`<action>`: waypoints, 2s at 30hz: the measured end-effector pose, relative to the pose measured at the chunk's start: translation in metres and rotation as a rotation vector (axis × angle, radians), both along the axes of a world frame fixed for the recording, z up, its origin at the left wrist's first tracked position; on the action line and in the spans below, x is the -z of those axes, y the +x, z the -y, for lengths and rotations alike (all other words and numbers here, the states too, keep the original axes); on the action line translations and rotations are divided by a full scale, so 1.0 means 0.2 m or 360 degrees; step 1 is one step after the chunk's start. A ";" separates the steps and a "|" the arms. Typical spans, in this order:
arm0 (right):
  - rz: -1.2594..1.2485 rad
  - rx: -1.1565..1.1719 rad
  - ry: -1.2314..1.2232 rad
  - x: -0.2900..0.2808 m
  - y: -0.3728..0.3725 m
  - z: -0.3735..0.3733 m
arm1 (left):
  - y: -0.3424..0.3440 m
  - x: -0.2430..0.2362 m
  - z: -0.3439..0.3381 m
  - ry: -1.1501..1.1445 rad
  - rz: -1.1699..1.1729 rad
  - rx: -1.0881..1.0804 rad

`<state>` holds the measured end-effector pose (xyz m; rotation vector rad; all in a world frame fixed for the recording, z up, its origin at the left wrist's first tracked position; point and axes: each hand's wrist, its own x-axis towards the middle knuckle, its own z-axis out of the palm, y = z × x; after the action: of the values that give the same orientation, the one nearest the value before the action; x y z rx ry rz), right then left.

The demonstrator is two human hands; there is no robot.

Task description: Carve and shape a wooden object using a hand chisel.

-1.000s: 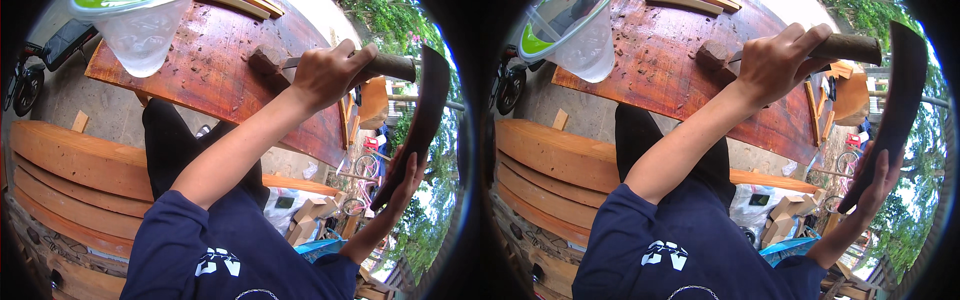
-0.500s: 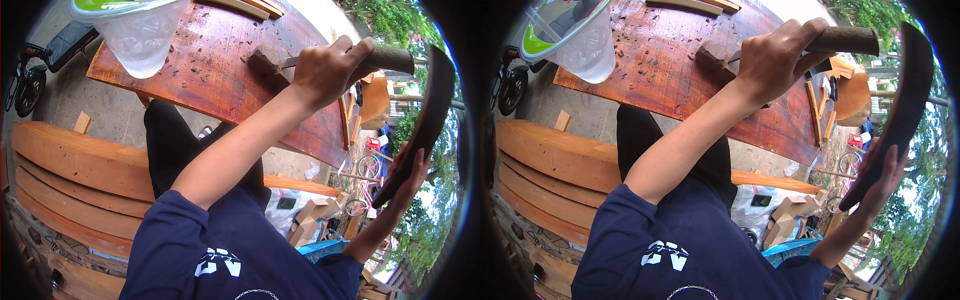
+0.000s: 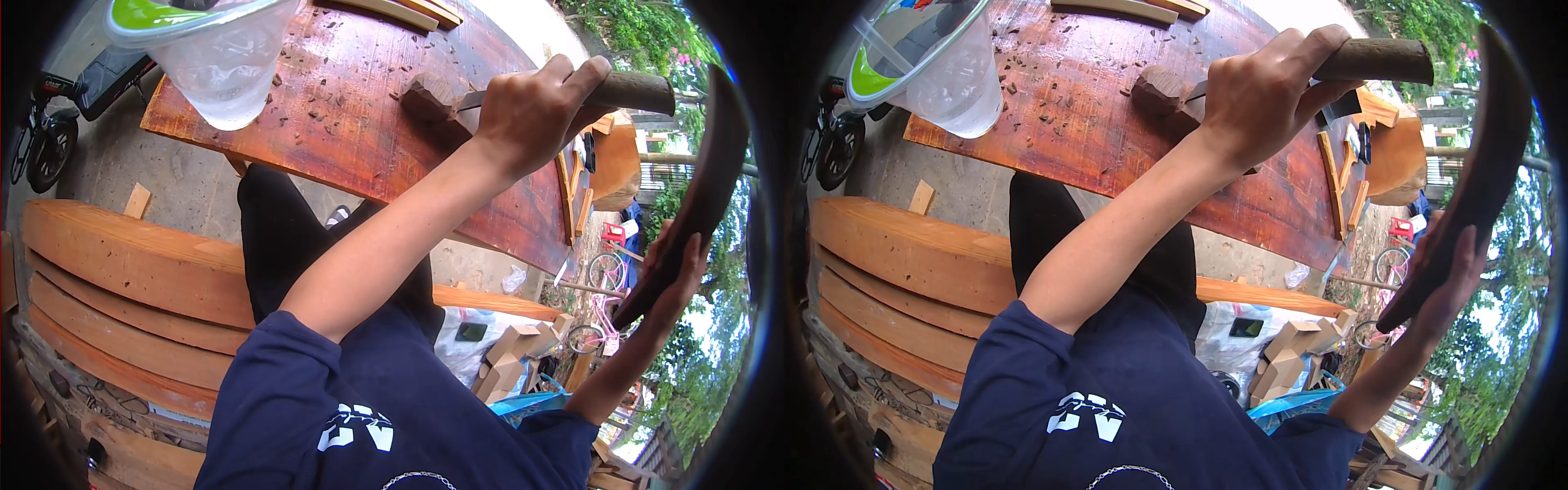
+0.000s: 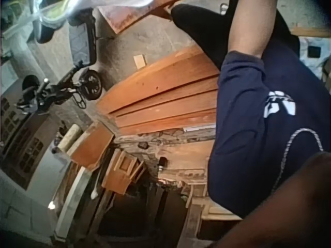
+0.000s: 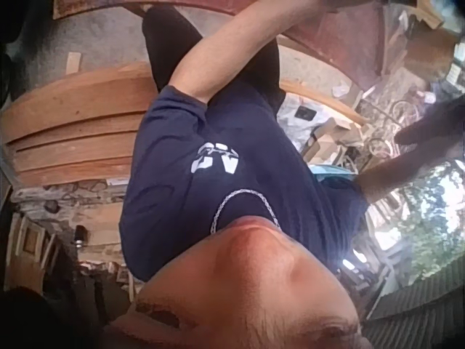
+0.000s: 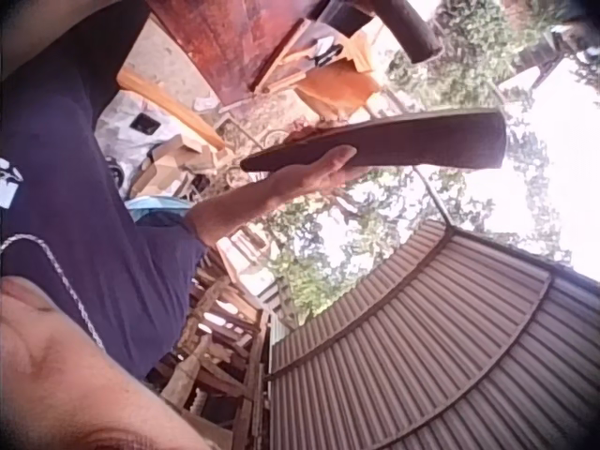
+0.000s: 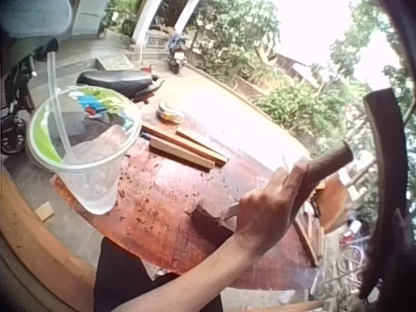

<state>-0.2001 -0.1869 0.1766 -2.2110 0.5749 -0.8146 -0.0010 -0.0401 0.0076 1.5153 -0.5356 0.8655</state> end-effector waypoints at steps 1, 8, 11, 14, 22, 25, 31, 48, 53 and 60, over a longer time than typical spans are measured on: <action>-0.0069 -0.0274 0.0080 -0.05 0.00 0.03 | 0.00 -0.01 0.00 0.0004 -0.0002 0.0000; -0.0186 -0.0249 0.0162 0.04 0.06 -0.03 | 0.03 -0.01 -0.03 -0.0229 -0.0028 0.0004; -0.0208 -0.0052 -0.0144 0.05 0.08 -0.15 | 0.02 0.00 -0.02 -0.0170 -0.0004 -0.0036; -0.0072 -0.0244 0.0090 -0.08 0.02 -0.02 | -0.01 -0.01 -0.01 -0.0088 -0.0008 0.0006; -0.0181 -0.0164 0.0029 0.17 -0.03 -0.11 | -0.01 0.04 -0.01 -0.0024 0.0067 -0.0021; -0.0030 -0.0097 0.0092 0.16 -0.08 -0.06 | -0.01 0.03 0.02 -0.0053 0.0086 -0.0039; 0.0309 -0.0514 0.0792 0.14 -0.11 0.05 | -0.02 0.03 0.02 -0.0059 0.0108 0.0027; -0.0048 -0.0310 0.0625 0.34 -0.18 -0.03 | -0.01 0.06 -0.01 0.0185 0.0067 0.0055; -0.0033 -0.0079 0.0286 0.28 -0.18 -0.11 | -0.02 0.08 -0.04 0.0279 0.0106 -0.0002; 0.0329 -0.0474 0.1094 0.31 -0.14 0.01 | -0.02 0.07 -0.02 0.0230 0.0109 0.0041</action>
<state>-0.2278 -0.1891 0.1142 -1.5120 0.3405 -0.5656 -0.0052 -0.0351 -0.0072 1.6102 -0.6785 0.8768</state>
